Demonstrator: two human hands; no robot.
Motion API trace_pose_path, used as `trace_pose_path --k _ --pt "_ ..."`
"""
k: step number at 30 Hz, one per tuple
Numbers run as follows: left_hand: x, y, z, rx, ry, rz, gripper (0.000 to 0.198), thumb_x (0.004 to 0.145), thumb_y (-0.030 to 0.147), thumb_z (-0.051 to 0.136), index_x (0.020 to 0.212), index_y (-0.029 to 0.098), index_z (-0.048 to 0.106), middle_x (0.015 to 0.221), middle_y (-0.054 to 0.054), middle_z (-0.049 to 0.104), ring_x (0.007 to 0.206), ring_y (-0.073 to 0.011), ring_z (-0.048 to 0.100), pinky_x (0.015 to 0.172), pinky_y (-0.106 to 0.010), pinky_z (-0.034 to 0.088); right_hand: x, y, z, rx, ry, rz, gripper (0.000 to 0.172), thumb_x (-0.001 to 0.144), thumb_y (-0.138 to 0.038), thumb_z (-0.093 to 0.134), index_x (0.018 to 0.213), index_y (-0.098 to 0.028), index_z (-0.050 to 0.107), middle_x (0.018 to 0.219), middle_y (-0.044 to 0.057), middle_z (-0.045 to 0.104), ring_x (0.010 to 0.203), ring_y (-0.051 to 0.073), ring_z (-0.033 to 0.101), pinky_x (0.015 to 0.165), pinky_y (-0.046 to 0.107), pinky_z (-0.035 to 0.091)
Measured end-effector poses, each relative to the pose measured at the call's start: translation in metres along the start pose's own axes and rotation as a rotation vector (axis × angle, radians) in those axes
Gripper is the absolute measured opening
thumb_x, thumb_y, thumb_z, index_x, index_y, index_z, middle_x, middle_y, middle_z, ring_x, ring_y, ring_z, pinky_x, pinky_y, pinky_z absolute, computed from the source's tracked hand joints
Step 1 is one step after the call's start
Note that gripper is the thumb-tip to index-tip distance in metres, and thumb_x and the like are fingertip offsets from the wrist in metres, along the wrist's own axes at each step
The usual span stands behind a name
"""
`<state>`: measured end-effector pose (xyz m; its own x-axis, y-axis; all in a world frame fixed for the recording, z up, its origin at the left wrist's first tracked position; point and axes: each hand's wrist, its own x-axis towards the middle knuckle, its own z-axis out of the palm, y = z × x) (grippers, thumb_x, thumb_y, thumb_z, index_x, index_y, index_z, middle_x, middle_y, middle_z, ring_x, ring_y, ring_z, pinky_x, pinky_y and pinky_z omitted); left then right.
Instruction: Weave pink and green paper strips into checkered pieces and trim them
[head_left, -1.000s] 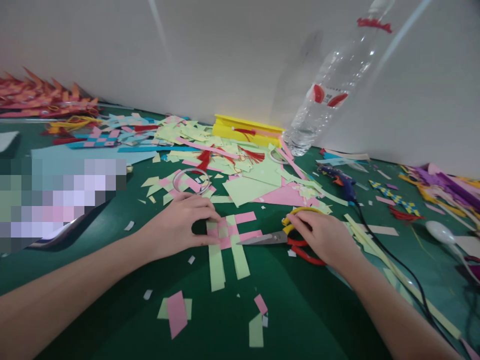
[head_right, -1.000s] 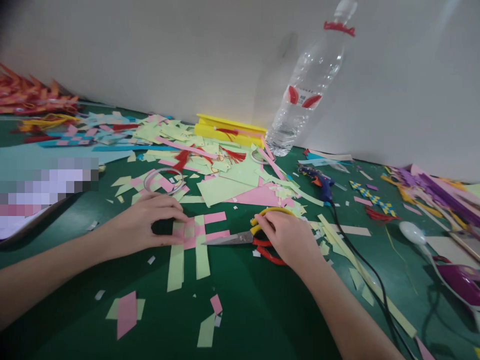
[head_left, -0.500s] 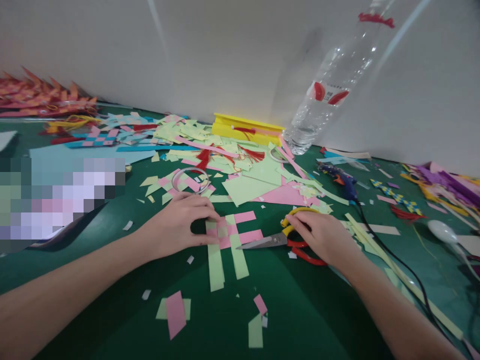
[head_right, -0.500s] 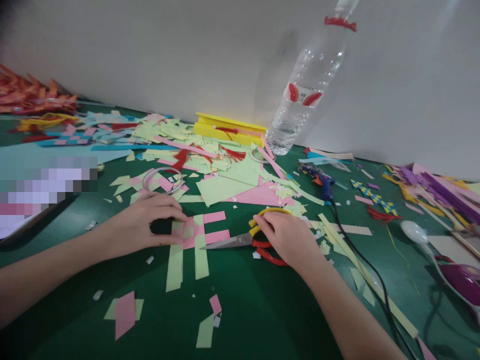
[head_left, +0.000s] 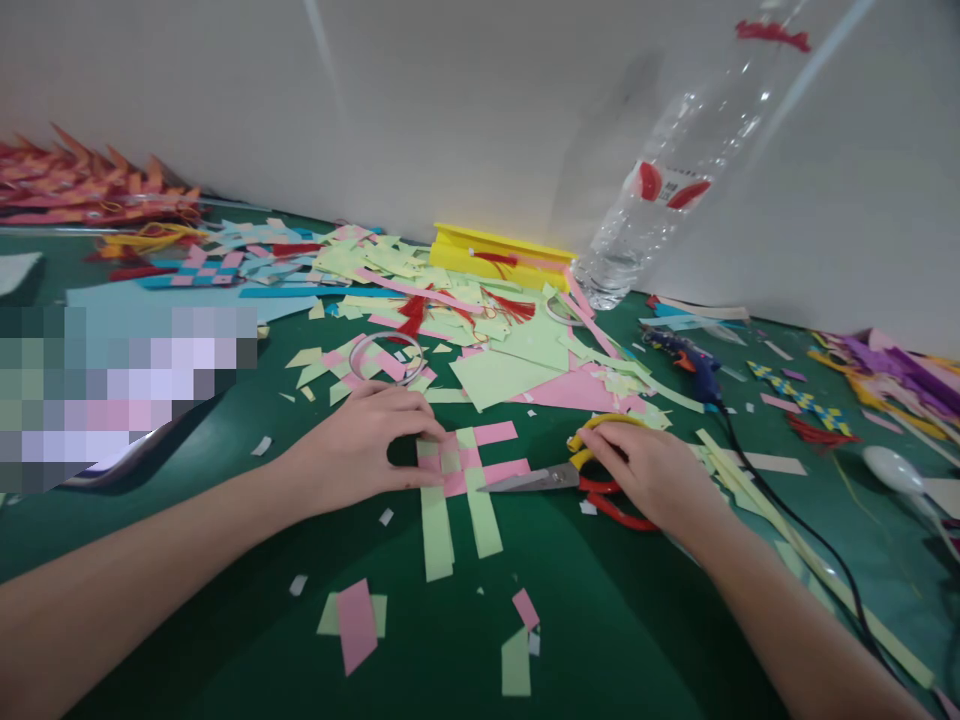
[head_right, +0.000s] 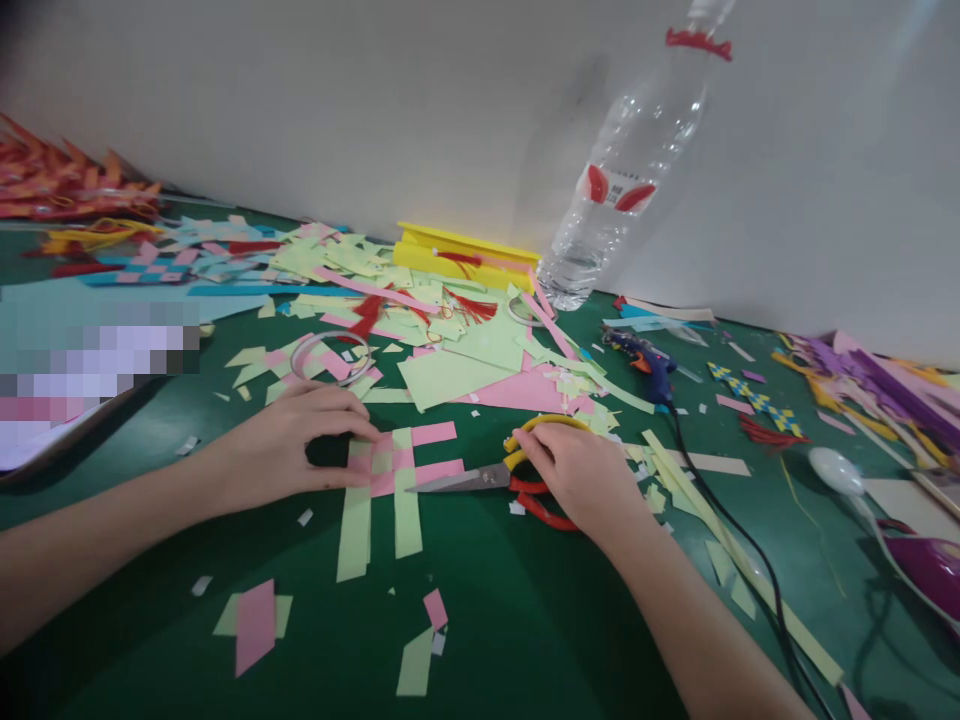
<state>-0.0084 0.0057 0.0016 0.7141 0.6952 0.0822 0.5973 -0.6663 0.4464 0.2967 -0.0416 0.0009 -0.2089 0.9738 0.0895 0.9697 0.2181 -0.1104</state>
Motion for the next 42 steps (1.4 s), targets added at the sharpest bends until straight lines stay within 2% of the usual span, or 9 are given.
trace_pose_path --k 4,11,15,23,30,36,42 --pt "0.000 0.001 0.000 -0.012 -0.004 -0.014 0.036 0.080 0.055 0.058 0.098 0.026 0.069 0.097 -0.003 0.065 0.094 -0.0251 0.058 0.092 -0.043 0.037 0.000 0.002 0.003 -0.057 -0.026 -0.015 0.047 0.096 -0.044 0.027 0.071 -0.020 0.059 0.069 0.003 0.066 0.062 0.018 0.061 0.052 0.028 0.039" --pt "0.000 0.000 0.000 -0.015 -0.008 -0.020 0.035 0.080 0.054 0.059 0.097 0.025 0.069 0.098 -0.003 0.066 0.095 -0.0249 0.058 0.092 -0.043 0.036 0.000 0.005 0.008 -0.125 0.044 -0.101 0.051 0.097 -0.044 0.020 0.071 -0.020 0.056 0.066 0.003 0.064 0.060 0.018 0.061 0.050 0.028 0.040" --pt "0.000 0.001 -0.001 -0.011 -0.011 -0.018 0.035 0.080 0.055 0.059 0.097 0.026 0.068 0.099 -0.003 0.066 0.096 -0.0246 0.058 0.093 -0.043 0.036 0.000 0.005 0.007 -0.117 0.080 -0.073 0.053 0.096 -0.047 0.021 0.067 -0.020 0.056 0.065 0.002 0.064 0.058 0.018 0.061 0.049 0.028 0.038" --pt "0.000 0.002 -0.001 -0.004 -0.002 -0.029 0.036 0.080 0.056 0.059 0.097 0.025 0.069 0.099 -0.003 0.066 0.096 -0.0252 0.058 0.091 -0.043 0.036 -0.001 0.000 0.008 -0.050 0.144 -0.019 0.057 0.096 -0.049 0.020 0.070 -0.019 0.061 0.077 0.006 0.069 0.060 0.017 0.062 0.049 0.028 0.038" --pt "-0.001 0.000 0.001 0.010 -0.003 -0.010 0.037 0.079 0.056 0.059 0.098 0.026 0.068 0.099 -0.003 0.066 0.096 -0.0248 0.058 0.092 -0.043 0.036 0.001 -0.001 0.011 -0.126 0.178 -0.074 0.059 0.096 -0.049 0.019 0.062 -0.019 0.056 0.057 0.003 0.062 0.052 0.016 0.058 0.047 0.027 0.034" --pt "0.000 0.001 0.001 0.015 0.005 -0.010 0.036 0.080 0.056 0.058 0.098 0.026 0.069 0.098 -0.002 0.066 0.095 -0.0234 0.058 0.093 -0.042 0.036 0.001 0.000 0.011 -0.081 0.196 -0.088 0.058 0.096 -0.050 0.020 0.061 -0.019 0.055 0.057 0.002 0.062 0.049 0.014 0.056 0.045 0.025 0.034" --pt "-0.001 0.000 0.003 0.002 0.031 -0.019 0.038 0.078 0.058 0.059 0.097 0.026 0.069 0.098 -0.002 0.066 0.095 -0.0240 0.058 0.093 -0.042 0.035 0.001 0.002 0.013 -0.135 0.202 -0.108 0.060 0.096 -0.050 0.017 0.062 -0.019 0.054 0.057 0.002 0.063 0.050 0.015 0.058 0.044 0.026 0.033"
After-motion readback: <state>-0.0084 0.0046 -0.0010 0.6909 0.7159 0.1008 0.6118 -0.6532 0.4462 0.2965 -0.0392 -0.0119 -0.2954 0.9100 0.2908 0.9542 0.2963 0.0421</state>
